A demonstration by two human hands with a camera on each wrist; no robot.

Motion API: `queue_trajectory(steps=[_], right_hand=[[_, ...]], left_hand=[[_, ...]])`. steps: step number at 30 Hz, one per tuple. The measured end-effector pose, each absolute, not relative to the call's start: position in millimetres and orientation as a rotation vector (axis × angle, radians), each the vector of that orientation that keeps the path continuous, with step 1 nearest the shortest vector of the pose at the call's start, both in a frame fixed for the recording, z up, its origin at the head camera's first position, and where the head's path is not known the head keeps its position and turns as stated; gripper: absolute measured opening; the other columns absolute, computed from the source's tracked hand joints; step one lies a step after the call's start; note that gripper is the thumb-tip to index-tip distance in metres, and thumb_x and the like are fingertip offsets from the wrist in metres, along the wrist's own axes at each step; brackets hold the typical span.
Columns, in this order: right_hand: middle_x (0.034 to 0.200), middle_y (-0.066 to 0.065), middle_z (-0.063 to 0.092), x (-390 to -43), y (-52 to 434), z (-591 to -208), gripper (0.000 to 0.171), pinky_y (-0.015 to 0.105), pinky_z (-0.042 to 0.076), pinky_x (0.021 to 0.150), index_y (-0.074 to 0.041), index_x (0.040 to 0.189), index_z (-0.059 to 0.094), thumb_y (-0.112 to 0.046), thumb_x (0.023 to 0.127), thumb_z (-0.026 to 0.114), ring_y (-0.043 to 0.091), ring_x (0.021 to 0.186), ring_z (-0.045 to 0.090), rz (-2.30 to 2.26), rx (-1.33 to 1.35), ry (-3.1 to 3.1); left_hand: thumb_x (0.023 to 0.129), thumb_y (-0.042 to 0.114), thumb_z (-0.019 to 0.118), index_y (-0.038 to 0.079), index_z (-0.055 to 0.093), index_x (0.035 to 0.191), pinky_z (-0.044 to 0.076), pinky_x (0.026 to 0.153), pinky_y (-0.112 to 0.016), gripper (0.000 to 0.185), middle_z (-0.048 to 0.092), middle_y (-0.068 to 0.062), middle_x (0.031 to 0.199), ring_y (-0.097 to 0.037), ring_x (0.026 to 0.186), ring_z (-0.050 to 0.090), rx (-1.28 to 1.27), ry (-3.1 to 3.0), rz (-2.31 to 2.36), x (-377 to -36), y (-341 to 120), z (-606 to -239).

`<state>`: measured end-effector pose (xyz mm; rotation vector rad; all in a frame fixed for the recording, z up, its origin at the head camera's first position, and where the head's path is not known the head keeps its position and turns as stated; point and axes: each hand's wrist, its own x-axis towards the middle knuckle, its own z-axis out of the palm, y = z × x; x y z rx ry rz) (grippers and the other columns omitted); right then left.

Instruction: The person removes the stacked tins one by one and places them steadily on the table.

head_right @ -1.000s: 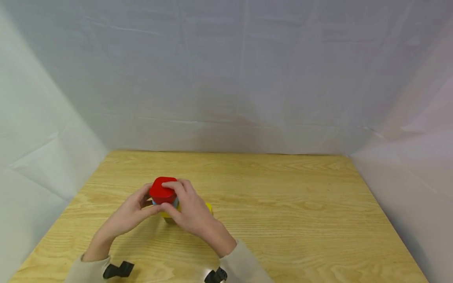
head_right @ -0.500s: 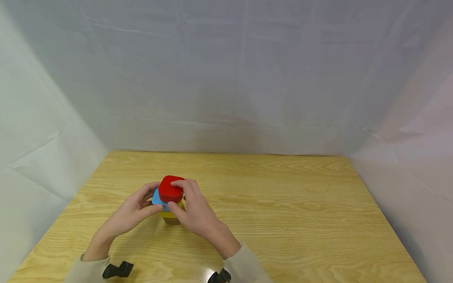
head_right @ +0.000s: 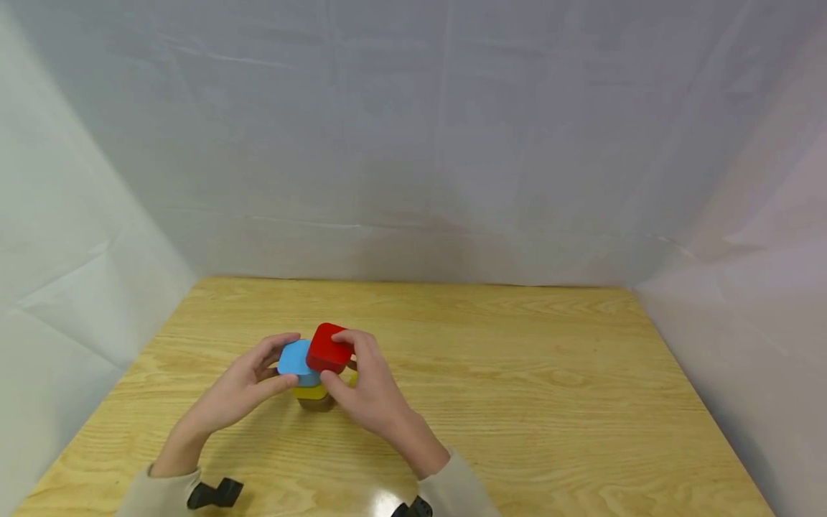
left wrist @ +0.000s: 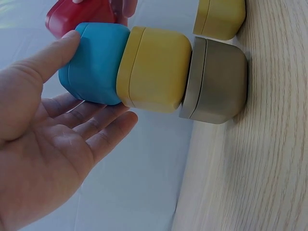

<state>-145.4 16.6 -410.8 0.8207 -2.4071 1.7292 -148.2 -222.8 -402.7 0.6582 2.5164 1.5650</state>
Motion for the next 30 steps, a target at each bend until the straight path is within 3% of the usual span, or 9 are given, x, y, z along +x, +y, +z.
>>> queue_trajectory(steps=[13,30], right_hand=[[0.141,0.006,0.049,-143,37,-414,0.050,0.036,0.052,0.098,-0.010,0.138,0.043,-0.009,0.093,0.068,0.023,0.123,0.053,1.768,0.694,-2.420],[0.139,0.008,0.051,-142,58,-428,0.047,0.039,0.054,0.096,-0.009,0.134,0.045,-0.006,0.093,0.068,0.025,0.122,0.054,1.762,0.658,-2.401]], left_hand=[[0.097,0.021,0.066,0.002,0.036,0.149,0.048,0.103,-0.043,0.063,0.051,-0.018,0.142,-0.034,0.127,0.051,0.654,2.527,1.566,-149,-223,-404],[0.097,0.020,0.066,0.001,0.034,0.149,0.047,0.104,-0.042,0.063,0.051,-0.019,0.141,-0.035,0.128,0.051,0.674,2.523,1.565,-148,-222,-406]])
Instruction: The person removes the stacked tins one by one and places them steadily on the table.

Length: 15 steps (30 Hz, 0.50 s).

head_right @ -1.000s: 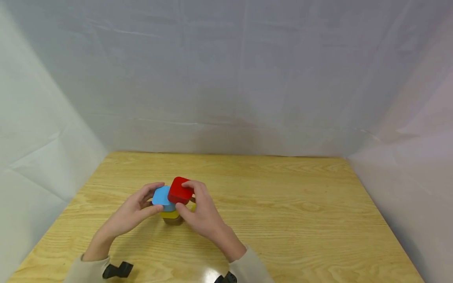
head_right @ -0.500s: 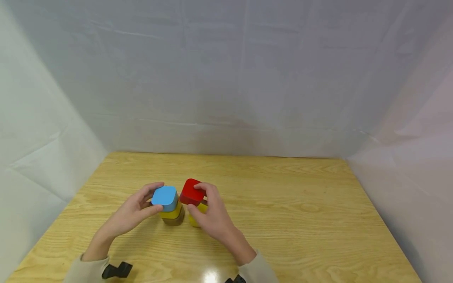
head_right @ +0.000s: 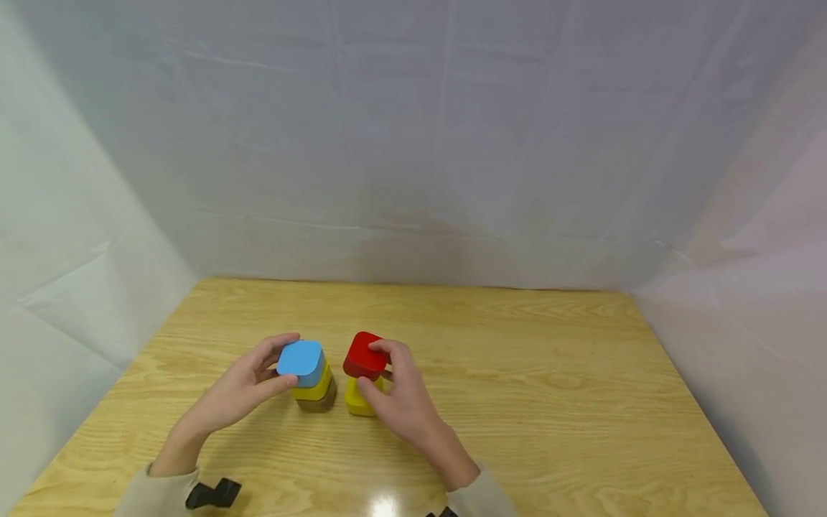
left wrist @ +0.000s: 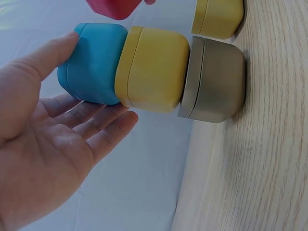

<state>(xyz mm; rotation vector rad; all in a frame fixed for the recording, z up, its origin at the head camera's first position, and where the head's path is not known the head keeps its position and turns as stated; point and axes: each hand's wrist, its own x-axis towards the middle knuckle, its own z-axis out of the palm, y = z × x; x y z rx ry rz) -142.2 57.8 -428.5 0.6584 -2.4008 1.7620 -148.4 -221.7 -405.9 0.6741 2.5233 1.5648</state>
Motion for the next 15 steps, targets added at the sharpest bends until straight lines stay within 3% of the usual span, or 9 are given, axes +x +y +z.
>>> queue_trajectory(steps=[15], right_hand=[[0.136,0.009,0.053,-145,80,-439,0.047,0.037,0.055,0.094,-0.011,0.131,0.049,-0.002,0.091,0.070,0.027,0.117,0.057,1.807,0.549,-2.352]], left_hand=[[0.099,0.020,0.063,0.004,0.033,0.150,0.047,0.103,-0.040,0.062,0.051,-0.017,0.142,-0.034,0.128,0.050,0.689,2.510,1.570,-150,-221,-410]])
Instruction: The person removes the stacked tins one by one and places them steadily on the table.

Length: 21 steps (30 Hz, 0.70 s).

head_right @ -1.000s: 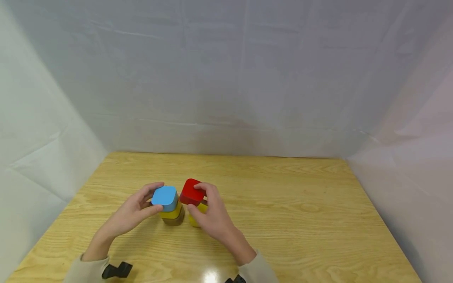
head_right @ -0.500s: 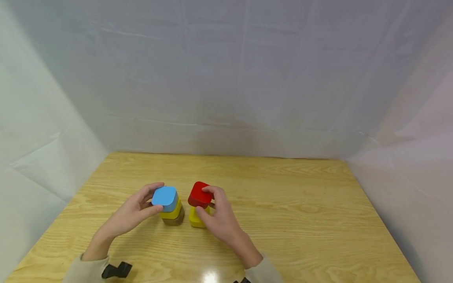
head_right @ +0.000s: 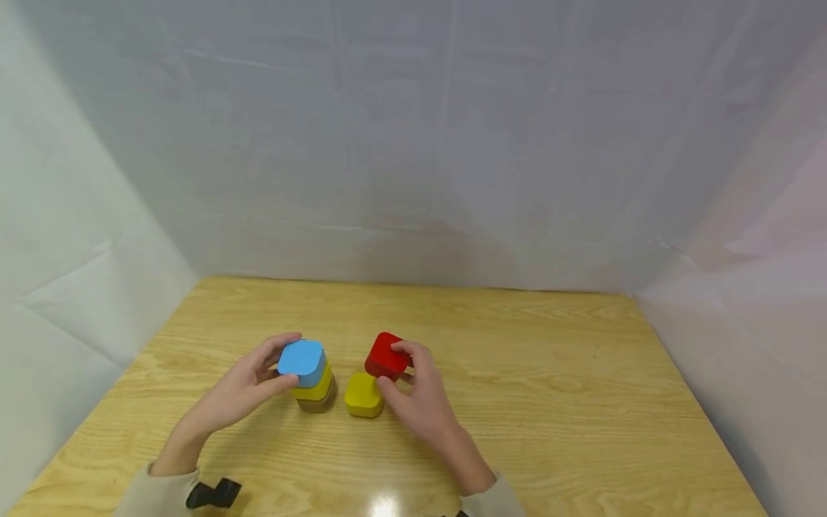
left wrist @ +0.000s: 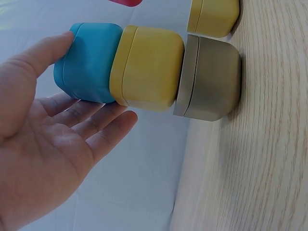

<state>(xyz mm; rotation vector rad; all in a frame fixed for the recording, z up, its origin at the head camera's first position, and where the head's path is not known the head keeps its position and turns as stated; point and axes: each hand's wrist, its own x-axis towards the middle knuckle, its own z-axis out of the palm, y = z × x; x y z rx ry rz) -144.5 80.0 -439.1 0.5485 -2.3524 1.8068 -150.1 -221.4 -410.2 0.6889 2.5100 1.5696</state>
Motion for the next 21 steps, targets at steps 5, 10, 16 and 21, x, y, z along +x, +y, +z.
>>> queue_trajectory(steps=[5,10,16,21], right_hand=[[0.134,0.009,0.053,-145,88,-440,0.047,0.037,0.055,0.093,-0.011,0.128,0.050,-0.002,0.088,0.073,0.027,0.115,0.056,1.808,0.501,-2.376],[0.132,0.009,0.054,-146,95,-438,0.051,0.042,0.056,0.090,-0.010,0.128,0.050,0.001,0.085,0.074,0.028,0.111,0.056,1.798,0.450,-2.407],[0.134,0.010,0.053,-150,103,-435,0.061,0.042,0.057,0.088,-0.009,0.135,0.047,0.002,0.082,0.075,0.028,0.111,0.055,1.781,0.451,-2.447],[0.136,0.010,0.052,-152,110,-433,0.069,0.037,0.057,0.087,-0.007,0.142,0.043,0.001,0.082,0.074,0.027,0.113,0.054,1.702,0.445,-2.515]], left_hand=[[0.099,0.021,0.063,0.006,0.032,0.151,0.046,0.104,-0.041,0.062,0.050,-0.018,0.143,-0.034,0.128,0.049,0.675,2.505,1.561,-149,-220,-411],[0.100,0.020,0.062,0.005,0.031,0.151,0.047,0.103,-0.039,0.062,0.049,-0.019,0.143,-0.034,0.127,0.049,0.674,2.498,1.563,-149,-220,-409],[0.100,0.019,0.062,0.004,0.030,0.152,0.047,0.103,-0.040,0.063,0.048,-0.019,0.144,-0.034,0.129,0.048,0.682,2.518,1.551,-150,-221,-406],[0.100,0.019,0.061,0.001,0.028,0.152,0.046,0.104,-0.041,0.064,0.047,-0.019,0.144,-0.034,0.129,0.047,0.678,2.505,1.546,-150,-221,-407]])
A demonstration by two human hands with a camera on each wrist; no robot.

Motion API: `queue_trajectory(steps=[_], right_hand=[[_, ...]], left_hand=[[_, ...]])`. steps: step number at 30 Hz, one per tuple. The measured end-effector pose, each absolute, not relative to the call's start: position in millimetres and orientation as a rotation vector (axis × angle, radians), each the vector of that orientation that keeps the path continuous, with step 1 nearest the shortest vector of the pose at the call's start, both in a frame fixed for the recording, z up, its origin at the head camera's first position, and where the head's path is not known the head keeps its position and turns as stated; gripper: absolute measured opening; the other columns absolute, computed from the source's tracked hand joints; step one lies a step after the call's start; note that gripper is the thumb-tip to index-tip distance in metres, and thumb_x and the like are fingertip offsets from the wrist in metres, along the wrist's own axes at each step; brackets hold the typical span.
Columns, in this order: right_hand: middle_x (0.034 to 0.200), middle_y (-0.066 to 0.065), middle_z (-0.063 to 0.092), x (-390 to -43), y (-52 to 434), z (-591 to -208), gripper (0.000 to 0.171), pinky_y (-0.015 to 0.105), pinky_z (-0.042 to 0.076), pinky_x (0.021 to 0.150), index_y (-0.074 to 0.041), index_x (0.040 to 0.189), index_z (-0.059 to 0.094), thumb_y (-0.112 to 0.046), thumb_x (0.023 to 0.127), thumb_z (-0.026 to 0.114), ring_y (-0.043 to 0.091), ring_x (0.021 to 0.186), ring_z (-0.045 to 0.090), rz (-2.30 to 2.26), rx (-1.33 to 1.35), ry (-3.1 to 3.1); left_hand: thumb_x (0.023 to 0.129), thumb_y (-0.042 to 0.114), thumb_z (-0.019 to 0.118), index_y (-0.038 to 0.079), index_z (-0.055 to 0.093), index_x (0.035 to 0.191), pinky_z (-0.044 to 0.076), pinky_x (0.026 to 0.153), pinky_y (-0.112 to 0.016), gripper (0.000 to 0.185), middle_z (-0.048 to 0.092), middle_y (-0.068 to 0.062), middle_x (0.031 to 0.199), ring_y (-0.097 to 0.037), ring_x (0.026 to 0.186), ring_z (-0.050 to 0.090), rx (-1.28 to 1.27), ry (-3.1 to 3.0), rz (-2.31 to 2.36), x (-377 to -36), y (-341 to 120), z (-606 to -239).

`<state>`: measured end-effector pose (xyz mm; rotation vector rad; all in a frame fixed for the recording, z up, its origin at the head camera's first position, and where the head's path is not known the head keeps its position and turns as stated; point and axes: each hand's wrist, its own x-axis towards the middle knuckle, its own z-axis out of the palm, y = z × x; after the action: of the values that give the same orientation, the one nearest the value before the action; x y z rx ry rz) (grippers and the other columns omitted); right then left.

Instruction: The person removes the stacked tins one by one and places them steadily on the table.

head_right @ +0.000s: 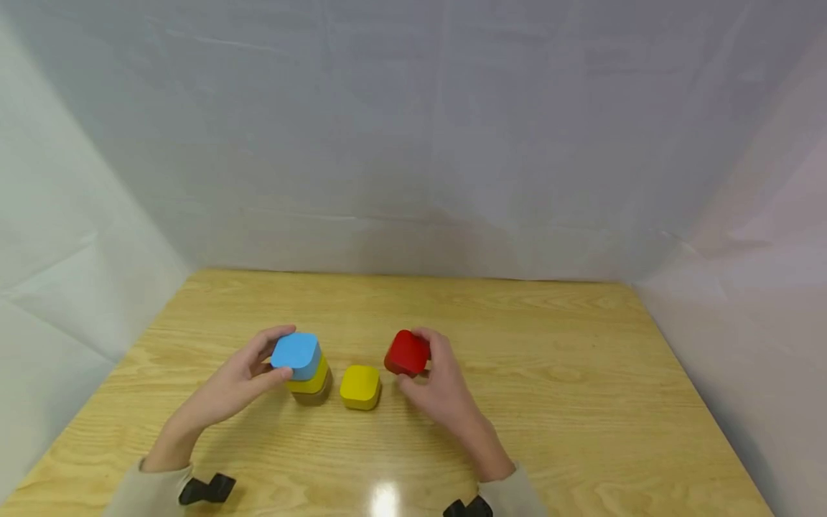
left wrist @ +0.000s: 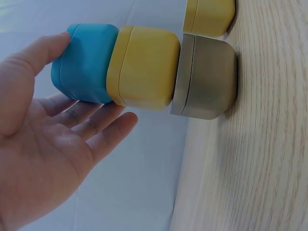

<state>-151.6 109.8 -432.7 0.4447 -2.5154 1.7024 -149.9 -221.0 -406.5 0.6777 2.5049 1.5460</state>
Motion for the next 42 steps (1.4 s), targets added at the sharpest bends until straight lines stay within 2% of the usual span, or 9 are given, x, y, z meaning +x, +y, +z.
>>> queue_trajectory(steps=[8,18,34,42], right_hand=[[0.138,0.013,0.047,-152,119,-430,0.079,0.035,0.056,0.089,-0.011,0.151,0.037,0.001,0.083,0.074,0.027,0.117,0.054,1.610,0.444,-2.635],[0.137,0.014,0.046,-155,123,-430,0.072,0.036,0.056,0.089,-0.003,0.147,0.040,-0.001,0.083,0.073,0.027,0.119,0.052,1.586,0.462,-2.692],[0.130,0.014,0.050,-157,129,-433,0.069,0.041,0.052,0.094,-0.001,0.143,0.044,-0.004,0.082,0.076,0.026,0.116,0.055,1.464,0.491,-2.772],[0.130,0.014,0.050,-157,127,-435,0.065,0.043,0.053,0.093,-0.003,0.139,0.048,0.001,0.081,0.075,0.024,0.110,0.055,1.400,0.558,-2.876]], left_hand=[[0.100,0.020,0.061,0.003,0.029,0.152,0.046,0.104,-0.042,0.063,0.047,-0.019,0.145,-0.034,0.130,0.046,0.665,2.509,1.536,-150,-220,-406],[0.101,0.020,0.061,0.000,0.028,0.152,0.046,0.104,-0.043,0.064,0.045,-0.020,0.146,-0.035,0.131,0.046,0.659,2.535,1.517,-148,-220,-405],[0.101,0.020,0.060,0.002,0.027,0.152,0.045,0.105,-0.048,0.064,0.046,-0.019,0.145,-0.034,0.130,0.046,0.675,2.536,1.505,-150,-221,-406],[0.101,0.021,0.060,0.004,0.027,0.153,0.043,0.105,-0.052,0.063,0.045,-0.019,0.146,-0.034,0.132,0.046,0.687,2.552,1.486,-150,-220,-405]])
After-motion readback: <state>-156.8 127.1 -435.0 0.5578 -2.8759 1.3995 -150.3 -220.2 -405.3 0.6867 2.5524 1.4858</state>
